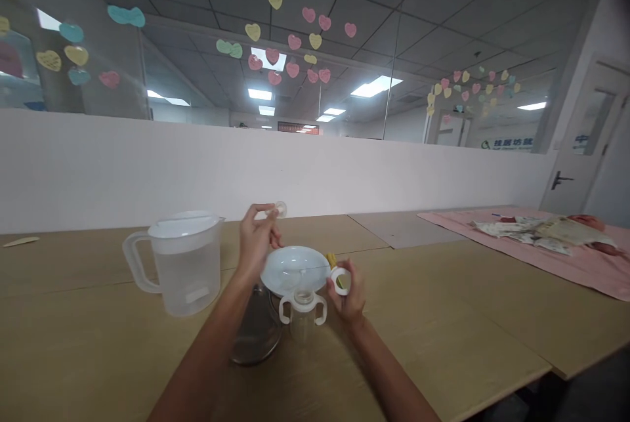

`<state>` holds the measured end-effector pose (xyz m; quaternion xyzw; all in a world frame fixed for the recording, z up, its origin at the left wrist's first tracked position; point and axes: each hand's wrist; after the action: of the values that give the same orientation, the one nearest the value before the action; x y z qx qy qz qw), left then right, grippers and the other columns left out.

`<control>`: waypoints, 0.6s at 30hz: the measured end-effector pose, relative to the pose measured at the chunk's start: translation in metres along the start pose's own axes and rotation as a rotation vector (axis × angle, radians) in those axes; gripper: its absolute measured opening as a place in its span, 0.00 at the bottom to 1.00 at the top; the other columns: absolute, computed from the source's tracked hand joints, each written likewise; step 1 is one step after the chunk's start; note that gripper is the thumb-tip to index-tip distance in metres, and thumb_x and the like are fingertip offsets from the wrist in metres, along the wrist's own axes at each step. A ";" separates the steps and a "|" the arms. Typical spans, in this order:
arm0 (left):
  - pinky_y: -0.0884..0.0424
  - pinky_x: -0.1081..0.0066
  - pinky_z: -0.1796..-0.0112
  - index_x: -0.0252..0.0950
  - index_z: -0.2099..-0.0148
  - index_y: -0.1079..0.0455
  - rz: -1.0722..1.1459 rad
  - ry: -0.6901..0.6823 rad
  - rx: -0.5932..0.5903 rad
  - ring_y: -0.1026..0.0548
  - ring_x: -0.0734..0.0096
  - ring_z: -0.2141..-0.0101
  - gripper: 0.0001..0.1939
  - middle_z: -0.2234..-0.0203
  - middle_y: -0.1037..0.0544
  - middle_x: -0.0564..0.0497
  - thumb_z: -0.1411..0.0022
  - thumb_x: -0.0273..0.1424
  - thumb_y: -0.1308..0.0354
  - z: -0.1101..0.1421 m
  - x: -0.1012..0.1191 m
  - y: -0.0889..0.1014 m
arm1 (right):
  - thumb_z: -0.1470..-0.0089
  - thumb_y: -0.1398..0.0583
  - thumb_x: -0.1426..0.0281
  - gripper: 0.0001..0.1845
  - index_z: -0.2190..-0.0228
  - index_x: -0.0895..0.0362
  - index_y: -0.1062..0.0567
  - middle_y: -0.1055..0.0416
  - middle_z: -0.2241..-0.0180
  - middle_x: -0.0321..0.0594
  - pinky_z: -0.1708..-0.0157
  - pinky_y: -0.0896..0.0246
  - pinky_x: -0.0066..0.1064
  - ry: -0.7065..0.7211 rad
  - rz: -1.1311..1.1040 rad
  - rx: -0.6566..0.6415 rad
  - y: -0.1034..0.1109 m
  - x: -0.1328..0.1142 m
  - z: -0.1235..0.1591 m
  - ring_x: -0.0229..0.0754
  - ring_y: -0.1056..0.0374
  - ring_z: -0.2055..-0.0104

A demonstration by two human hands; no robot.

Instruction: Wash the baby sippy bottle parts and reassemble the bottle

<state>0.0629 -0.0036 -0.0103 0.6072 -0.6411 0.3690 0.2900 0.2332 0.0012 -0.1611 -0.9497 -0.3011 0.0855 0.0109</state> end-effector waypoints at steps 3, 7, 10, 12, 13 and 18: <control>0.39 0.78 0.85 0.36 0.60 0.36 -0.229 -0.005 -0.094 0.40 0.80 0.89 0.17 0.90 0.38 0.61 0.49 0.41 0.46 -0.013 0.004 0.023 | 0.50 0.44 0.63 0.27 0.50 0.58 0.42 0.32 0.62 0.45 0.62 0.38 0.37 -0.343 -0.064 -0.046 -0.003 -0.002 -0.008 0.43 0.35 0.61; 0.36 0.75 0.77 0.37 0.67 0.30 -0.939 -0.029 -0.401 0.30 0.73 0.79 0.09 0.81 0.28 0.53 0.49 0.35 0.46 -0.009 -0.029 0.027 | 0.55 0.42 0.58 0.21 0.62 0.58 0.32 0.31 0.65 0.43 0.62 0.40 0.36 -0.623 -0.132 -0.219 -0.009 0.005 -0.011 0.43 0.35 0.63; 0.35 0.71 0.70 0.36 0.73 0.28 -1.218 -0.009 -0.498 0.26 0.63 0.70 0.05 0.74 0.24 0.47 0.57 0.27 0.42 -0.001 -0.058 0.021 | 0.60 0.39 0.58 0.25 0.61 0.58 0.34 0.32 0.66 0.41 0.65 0.39 0.33 -0.723 -0.227 -0.300 -0.015 0.011 -0.004 0.41 0.35 0.65; 0.35 0.70 0.69 0.37 0.71 0.27 -1.212 0.009 -0.521 0.26 0.60 0.69 0.09 0.72 0.23 0.46 0.60 0.24 0.42 0.000 -0.064 0.020 | 0.64 0.37 0.59 0.28 0.61 0.57 0.36 0.33 0.66 0.40 0.66 0.39 0.32 -0.734 -0.232 -0.319 -0.019 0.014 0.002 0.41 0.35 0.66; 0.35 0.70 0.69 0.38 0.67 0.26 -1.203 0.006 -0.525 0.26 0.60 0.68 0.13 0.70 0.22 0.47 0.59 0.24 0.43 -0.001 -0.061 0.022 | 0.65 0.36 0.59 0.28 0.62 0.57 0.37 0.34 0.66 0.39 0.66 0.39 0.32 -0.729 -0.223 -0.329 -0.021 0.015 0.004 0.40 0.35 0.66; 0.36 0.71 0.68 0.41 0.49 0.36 -1.102 -0.062 -0.281 0.28 0.67 0.69 0.21 0.70 0.24 0.50 0.45 0.37 0.53 -0.021 -0.013 0.057 | 0.66 0.36 0.60 0.27 0.63 0.57 0.36 0.33 0.67 0.38 0.66 0.39 0.32 -0.695 -0.209 -0.463 -0.022 0.021 0.009 0.41 0.35 0.67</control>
<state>0.0059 0.0206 -0.0163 0.8180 -0.2809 0.0563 0.4987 0.2355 0.0309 -0.1719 -0.8062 -0.3926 0.3291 -0.2960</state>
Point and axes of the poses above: each hand's wrist, its own z-axis away from the middle knuckle, its own y-axis out of the back of the hand, x = y × z
